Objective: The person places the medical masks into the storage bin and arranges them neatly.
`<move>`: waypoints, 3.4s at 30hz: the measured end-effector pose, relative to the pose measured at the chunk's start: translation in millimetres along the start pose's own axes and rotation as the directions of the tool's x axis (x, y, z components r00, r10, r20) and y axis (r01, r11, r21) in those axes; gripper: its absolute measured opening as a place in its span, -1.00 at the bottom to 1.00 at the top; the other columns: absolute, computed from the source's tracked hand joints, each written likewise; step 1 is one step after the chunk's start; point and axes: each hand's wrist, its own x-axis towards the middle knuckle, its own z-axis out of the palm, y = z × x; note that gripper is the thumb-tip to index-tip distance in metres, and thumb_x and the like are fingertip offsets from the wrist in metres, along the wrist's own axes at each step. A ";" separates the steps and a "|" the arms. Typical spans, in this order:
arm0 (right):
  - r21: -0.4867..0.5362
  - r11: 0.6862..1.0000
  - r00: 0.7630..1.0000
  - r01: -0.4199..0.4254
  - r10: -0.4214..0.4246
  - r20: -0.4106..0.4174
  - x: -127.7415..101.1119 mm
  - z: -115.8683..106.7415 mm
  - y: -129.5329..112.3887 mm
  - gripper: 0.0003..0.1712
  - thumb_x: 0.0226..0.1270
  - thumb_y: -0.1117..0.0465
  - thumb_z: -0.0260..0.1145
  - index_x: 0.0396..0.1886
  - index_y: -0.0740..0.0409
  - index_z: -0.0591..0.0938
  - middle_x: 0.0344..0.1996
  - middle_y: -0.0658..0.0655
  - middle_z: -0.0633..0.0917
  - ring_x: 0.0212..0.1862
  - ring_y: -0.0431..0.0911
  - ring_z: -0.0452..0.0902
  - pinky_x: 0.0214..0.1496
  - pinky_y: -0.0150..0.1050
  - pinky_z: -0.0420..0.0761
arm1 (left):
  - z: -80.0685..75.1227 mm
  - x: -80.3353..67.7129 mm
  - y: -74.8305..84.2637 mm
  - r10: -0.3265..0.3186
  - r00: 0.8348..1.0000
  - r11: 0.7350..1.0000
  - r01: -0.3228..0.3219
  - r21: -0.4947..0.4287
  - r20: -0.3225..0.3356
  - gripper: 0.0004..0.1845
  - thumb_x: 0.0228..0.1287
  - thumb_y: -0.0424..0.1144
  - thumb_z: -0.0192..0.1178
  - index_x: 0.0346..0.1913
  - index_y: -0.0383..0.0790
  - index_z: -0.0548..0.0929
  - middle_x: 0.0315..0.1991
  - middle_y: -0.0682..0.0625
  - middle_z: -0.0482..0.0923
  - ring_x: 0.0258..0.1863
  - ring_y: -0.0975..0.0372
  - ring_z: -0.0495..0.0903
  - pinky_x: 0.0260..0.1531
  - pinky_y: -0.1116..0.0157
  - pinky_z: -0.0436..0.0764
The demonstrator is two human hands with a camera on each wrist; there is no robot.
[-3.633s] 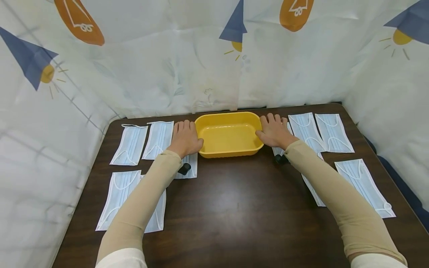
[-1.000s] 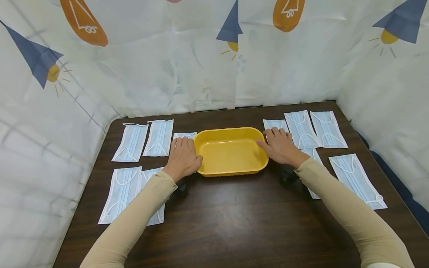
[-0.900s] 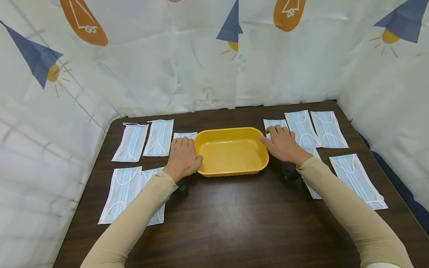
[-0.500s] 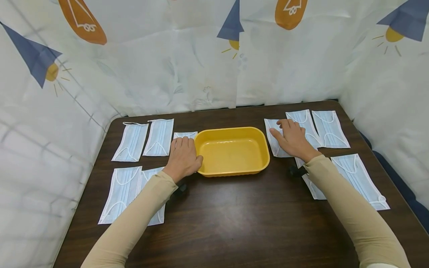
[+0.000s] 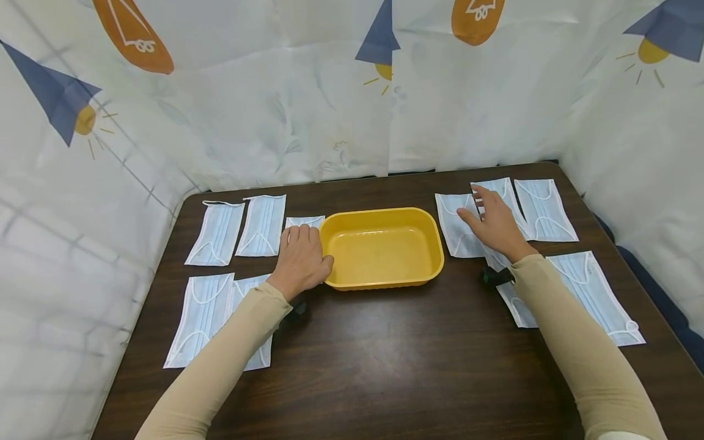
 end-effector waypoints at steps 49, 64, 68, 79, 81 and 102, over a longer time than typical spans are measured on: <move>0.028 0.979 0.977 -0.200 0.197 0.081 16.1 2.0 23.1 -0.12 0.34 0.30 0.36 0.58 0.29 0.18 0.29 0.47 0.49 0.26 0.33 0.50 0.33 0.27 0.52 | 1.0 -0.5 1.5 -0.004 1.000 0.999 0.004 -0.036 -0.011 -0.63 0.25 -0.09 -0.02 -0.14 -0.39 0.42 -0.19 -0.24 0.37 -0.03 -0.13 0.29 0.21 -0.10 0.22; -0.020 0.987 0.985 -0.162 0.163 0.064 13.7 -0.2 13.6 -0.11 0.34 0.19 0.41 0.53 0.39 0.22 0.25 0.51 0.52 0.25 0.37 0.51 0.31 0.29 0.52 | 1.4 -0.4 1.4 -0.006 1.000 0.999 0.006 -0.044 -0.008 -0.62 0.25 -0.09 -0.02 -0.12 -0.39 0.43 -0.17 -0.23 0.37 -0.01 -0.13 0.29 0.24 -0.10 0.21; 0.006 0.983 0.982 -0.182 0.181 0.062 15.6 2.6 10.5 -0.18 0.34 0.24 0.39 0.49 0.39 0.26 0.21 0.48 0.55 0.19 0.32 0.54 0.27 0.26 0.55 | 1.4 -0.2 1.4 -0.007 1.000 0.999 0.007 -0.046 -0.008 -0.62 0.25 -0.09 -0.03 -0.12 -0.39 0.42 -0.17 -0.23 0.37 -0.01 -0.13 0.28 0.24 -0.10 0.21; 0.027 0.979 0.978 -0.202 0.200 0.055 19.4 6.8 6.5 -0.28 0.31 0.36 0.34 0.42 0.40 0.30 0.11 0.44 0.57 0.06 0.26 0.58 0.12 0.14 0.57 | 1.0 0.3 2.0 -0.016 1.000 0.999 0.016 -0.049 -0.001 -0.61 0.26 -0.08 -0.02 -0.10 -0.40 0.42 -0.17 -0.24 0.37 -0.02 -0.13 0.29 0.24 -0.10 0.22; 0.022 0.981 0.980 -0.195 0.193 0.052 18.4 7.2 6.5 -0.30 0.32 0.33 0.35 0.40 0.40 0.32 0.10 0.45 0.58 0.05 0.26 0.58 0.11 0.14 0.57 | 0.8 0.3 2.0 -0.016 1.000 0.999 0.016 -0.048 -0.001 -0.61 0.26 -0.08 -0.02 -0.10 -0.40 0.42 -0.17 -0.24 0.38 -0.02 -0.13 0.29 0.23 -0.10 0.22; -0.047 0.986 0.987 -0.157 0.155 -0.042 9.3 1.8 -0.4 -0.65 0.35 0.20 0.38 0.04 0.30 0.61 -0.24 0.31 0.69 -0.26 0.09 0.51 -0.25 -0.22 0.44 | 2.6 0.9 2.1 -0.013 1.000 0.999 0.012 -0.047 -0.015 -0.60 0.26 -0.08 0.00 -0.09 -0.40 0.43 -0.17 -0.24 0.39 -0.04 -0.13 0.30 0.21 -0.10 0.24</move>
